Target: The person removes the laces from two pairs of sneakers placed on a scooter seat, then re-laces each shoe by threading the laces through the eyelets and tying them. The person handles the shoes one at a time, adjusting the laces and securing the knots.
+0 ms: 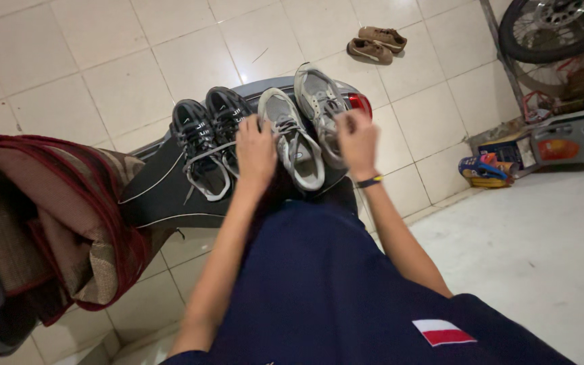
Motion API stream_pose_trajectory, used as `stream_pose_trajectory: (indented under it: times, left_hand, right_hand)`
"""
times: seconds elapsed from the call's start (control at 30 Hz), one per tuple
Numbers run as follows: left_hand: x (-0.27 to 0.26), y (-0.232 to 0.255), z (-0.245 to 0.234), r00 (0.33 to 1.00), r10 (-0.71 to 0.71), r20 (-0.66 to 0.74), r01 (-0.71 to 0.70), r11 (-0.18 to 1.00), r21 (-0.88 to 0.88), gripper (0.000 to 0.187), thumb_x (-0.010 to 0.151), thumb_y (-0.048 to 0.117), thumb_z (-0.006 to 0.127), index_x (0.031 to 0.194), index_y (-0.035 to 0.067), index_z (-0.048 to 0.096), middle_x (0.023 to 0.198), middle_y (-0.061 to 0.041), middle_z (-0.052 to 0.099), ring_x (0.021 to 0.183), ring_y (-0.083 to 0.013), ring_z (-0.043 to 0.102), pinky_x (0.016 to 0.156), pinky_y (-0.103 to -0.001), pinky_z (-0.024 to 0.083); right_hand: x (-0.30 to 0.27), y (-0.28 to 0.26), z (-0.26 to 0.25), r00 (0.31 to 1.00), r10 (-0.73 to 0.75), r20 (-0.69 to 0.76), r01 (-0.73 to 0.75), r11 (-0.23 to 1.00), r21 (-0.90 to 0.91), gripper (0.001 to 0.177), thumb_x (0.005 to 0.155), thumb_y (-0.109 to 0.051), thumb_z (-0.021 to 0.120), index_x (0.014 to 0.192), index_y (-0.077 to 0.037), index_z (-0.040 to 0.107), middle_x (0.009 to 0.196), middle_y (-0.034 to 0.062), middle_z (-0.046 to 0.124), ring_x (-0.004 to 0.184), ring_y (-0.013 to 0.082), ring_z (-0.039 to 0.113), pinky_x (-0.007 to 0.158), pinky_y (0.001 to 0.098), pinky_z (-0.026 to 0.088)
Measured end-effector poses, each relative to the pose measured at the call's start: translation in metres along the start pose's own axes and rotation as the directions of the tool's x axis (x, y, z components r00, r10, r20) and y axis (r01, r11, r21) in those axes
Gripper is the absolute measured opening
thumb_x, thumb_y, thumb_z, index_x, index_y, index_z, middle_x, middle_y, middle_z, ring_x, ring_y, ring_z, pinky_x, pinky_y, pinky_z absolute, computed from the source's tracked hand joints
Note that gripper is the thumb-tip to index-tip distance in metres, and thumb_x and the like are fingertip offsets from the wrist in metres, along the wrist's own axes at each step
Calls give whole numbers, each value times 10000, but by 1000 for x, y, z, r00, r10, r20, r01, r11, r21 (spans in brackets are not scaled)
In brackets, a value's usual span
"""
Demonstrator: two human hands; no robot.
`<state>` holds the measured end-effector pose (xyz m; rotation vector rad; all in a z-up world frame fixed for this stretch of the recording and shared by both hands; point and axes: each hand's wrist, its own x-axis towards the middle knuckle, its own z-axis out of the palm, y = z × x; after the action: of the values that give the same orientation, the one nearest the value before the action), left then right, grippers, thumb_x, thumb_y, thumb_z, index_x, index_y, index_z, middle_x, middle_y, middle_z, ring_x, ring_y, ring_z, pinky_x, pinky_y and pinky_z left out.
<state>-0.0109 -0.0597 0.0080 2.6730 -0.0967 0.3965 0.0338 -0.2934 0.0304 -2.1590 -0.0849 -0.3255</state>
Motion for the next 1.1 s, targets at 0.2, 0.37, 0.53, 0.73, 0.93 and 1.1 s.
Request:
stream_pose_trajectory:
  times: [0.2,0.37,0.53,0.73,0.93,1.1]
  left_hand:
    - [22,-49,-17,968,78,239,-91,995,45,267,826,281,786,877,21,751,1060,-219,639,1020,-405,569,929,-519,444]
    - [33,-62,-53,926,-46,375,169,938,-303,310,929,293,754,863,-8,713,849,-152,669,827,-289,629,773,-442,513]
    - [33,-63,-117,818,-245,521,550,602,-579,276,1003,298,690,924,35,719,816,-77,626,750,-172,536,667,-344,424]
    - [37,-21,-162,890,-181,417,375,-227,-899,197,1050,208,618,1000,25,668,976,-59,696,968,-178,679,974,-401,607]
    - [43,4,-175,921,-173,348,311,-210,-927,215,1081,198,578,999,11,646,919,-88,689,860,-212,713,871,-404,622]
    - [41,-29,-175,880,-402,254,286,20,-958,230,1119,192,553,1002,13,639,858,-61,676,765,-168,688,779,-367,641]
  right_hand:
    - [31,25,-61,983,-16,184,32,996,-81,238,999,-152,678,1181,1,674,1160,197,645,938,281,703,790,379,588]
    - [18,4,-80,966,-73,249,147,944,-295,473,923,-49,639,1393,-27,582,1368,192,543,1322,394,530,1165,471,434]
    - [4,-29,-45,926,-198,321,232,970,-72,336,961,-90,659,1291,-39,625,1425,210,527,1361,395,490,1162,456,400]
    - [-23,-96,35,834,-272,481,122,940,319,421,1017,-239,648,1364,-12,576,1283,186,650,1168,288,652,1033,401,518]
    - [-52,-138,68,761,-297,577,-252,684,685,275,1172,-239,468,1209,32,502,997,109,477,904,183,458,760,326,396]
    - [-61,-109,43,644,-165,747,-447,711,542,284,1147,-259,416,1058,-54,590,736,-55,448,636,46,426,580,211,384]
